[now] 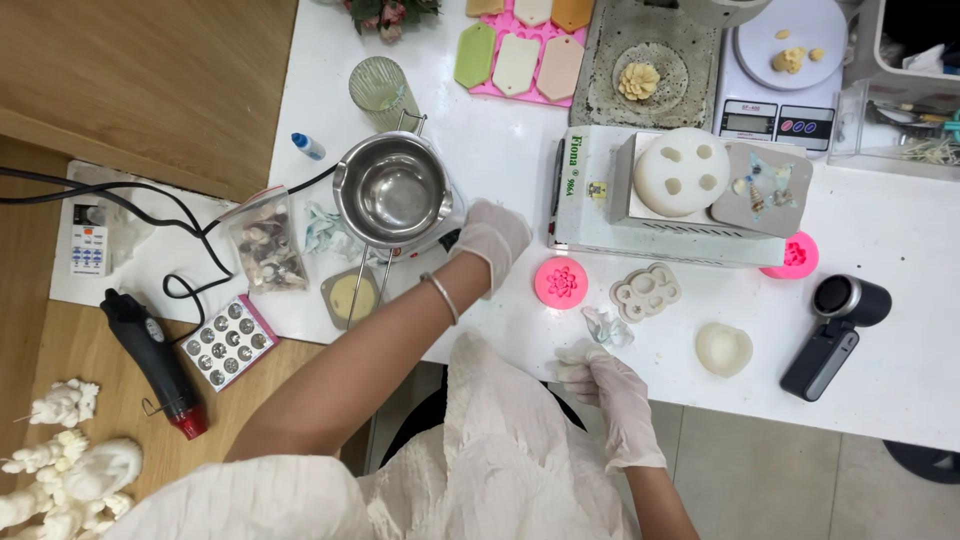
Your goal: Decorating and preparing handmade wax melts using molds, a heat gun, and decorative inserts.
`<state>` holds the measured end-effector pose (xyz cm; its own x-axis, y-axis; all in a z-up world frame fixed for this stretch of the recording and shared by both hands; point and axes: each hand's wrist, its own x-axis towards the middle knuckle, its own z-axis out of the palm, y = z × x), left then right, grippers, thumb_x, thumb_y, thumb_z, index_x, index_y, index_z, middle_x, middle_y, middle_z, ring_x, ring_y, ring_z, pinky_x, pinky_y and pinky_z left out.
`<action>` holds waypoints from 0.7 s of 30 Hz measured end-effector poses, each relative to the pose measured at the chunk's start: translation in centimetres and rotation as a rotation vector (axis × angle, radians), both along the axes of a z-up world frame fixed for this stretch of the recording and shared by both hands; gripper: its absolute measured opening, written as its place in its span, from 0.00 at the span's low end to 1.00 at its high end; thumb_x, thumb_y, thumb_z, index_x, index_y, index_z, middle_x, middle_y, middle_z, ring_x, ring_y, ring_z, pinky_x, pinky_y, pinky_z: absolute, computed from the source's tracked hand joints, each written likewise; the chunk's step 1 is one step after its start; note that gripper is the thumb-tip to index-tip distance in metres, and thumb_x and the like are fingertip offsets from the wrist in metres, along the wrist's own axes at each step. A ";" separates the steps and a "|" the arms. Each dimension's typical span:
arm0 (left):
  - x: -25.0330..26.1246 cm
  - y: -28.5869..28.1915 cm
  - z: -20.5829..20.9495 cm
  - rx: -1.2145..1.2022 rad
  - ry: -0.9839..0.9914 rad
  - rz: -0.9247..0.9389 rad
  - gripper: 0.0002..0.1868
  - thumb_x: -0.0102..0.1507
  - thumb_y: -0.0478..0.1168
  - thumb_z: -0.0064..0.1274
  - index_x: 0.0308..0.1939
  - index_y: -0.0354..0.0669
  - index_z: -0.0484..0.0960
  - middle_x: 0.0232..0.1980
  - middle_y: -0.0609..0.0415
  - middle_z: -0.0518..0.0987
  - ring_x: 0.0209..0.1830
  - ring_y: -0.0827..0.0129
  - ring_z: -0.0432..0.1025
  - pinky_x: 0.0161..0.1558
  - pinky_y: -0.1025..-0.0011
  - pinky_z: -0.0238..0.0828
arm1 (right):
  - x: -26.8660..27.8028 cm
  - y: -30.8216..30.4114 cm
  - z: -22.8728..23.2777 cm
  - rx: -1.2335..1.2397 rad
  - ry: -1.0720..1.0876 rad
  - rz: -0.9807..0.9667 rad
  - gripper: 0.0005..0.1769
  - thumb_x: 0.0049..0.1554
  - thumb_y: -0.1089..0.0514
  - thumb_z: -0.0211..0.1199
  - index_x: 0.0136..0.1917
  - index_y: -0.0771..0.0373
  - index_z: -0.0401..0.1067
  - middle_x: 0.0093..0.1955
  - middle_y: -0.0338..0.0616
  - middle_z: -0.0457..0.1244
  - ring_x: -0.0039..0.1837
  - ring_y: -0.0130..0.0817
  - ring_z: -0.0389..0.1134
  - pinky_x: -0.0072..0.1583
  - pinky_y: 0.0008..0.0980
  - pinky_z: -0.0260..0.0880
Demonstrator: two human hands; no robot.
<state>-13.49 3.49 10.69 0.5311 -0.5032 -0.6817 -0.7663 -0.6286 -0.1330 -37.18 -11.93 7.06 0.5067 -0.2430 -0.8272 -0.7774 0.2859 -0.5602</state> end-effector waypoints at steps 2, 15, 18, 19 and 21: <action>-2.3 1.1 2.5 -0.041 0.045 0.115 0.20 0.51 0.41 0.73 0.47 0.50 0.87 0.51 0.54 0.85 0.52 0.62 0.79 0.45 0.65 0.75 | 0.7 0.4 0.4 0.013 -0.028 0.008 0.24 0.65 0.46 0.53 0.49 0.68 0.80 0.40 0.45 0.72 0.39 0.30 0.69 0.46 0.29 0.69; -12.8 13.2 10.3 -1.327 0.788 1.831 0.11 0.65 0.43 0.55 0.43 0.38 0.83 0.25 0.60 0.74 0.17 0.80 0.62 0.21 0.78 0.57 | 4.7 5.0 1.0 -0.034 -0.069 0.169 0.22 0.63 0.45 0.57 0.48 0.69 0.75 0.39 0.48 0.71 0.39 0.35 0.71 0.46 0.35 0.73; -9.4 17.0 10.9 -1.499 0.638 1.755 0.12 0.67 0.44 0.54 0.42 0.38 0.83 0.24 0.60 0.74 0.16 0.82 0.59 0.18 0.81 0.52 | 6.3 6.8 3.3 -0.064 -0.102 0.228 0.24 0.63 0.44 0.57 0.48 0.69 0.77 0.39 0.49 0.72 0.39 0.35 0.71 0.46 0.35 0.73; -7.8 18.4 11.1 -1.557 0.571 1.689 0.12 0.68 0.44 0.52 0.41 0.38 0.82 0.24 0.60 0.74 0.15 0.81 0.58 0.17 0.81 0.51 | 6.8 7.6 4.3 -0.083 -0.109 0.244 0.24 0.63 0.44 0.56 0.48 0.68 0.79 0.39 0.49 0.72 0.38 0.35 0.71 0.45 0.34 0.72; -3.5 20.3 12.3 -1.516 0.479 1.643 0.11 0.68 0.43 0.51 0.41 0.39 0.83 0.25 0.61 0.75 0.17 0.82 0.60 0.19 0.81 0.54 | 7.1 7.9 3.4 -0.110 -0.106 0.228 0.24 0.63 0.44 0.57 0.48 0.69 0.79 0.39 0.49 0.72 0.38 0.35 0.70 0.46 0.35 0.72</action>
<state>-17.03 23.78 23.00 0.8570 -0.0520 -0.5127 0.5144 0.0276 0.8571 -30.07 -4.06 10.47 0.6409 -0.1982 -0.7416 -0.7503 0.0427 -0.6598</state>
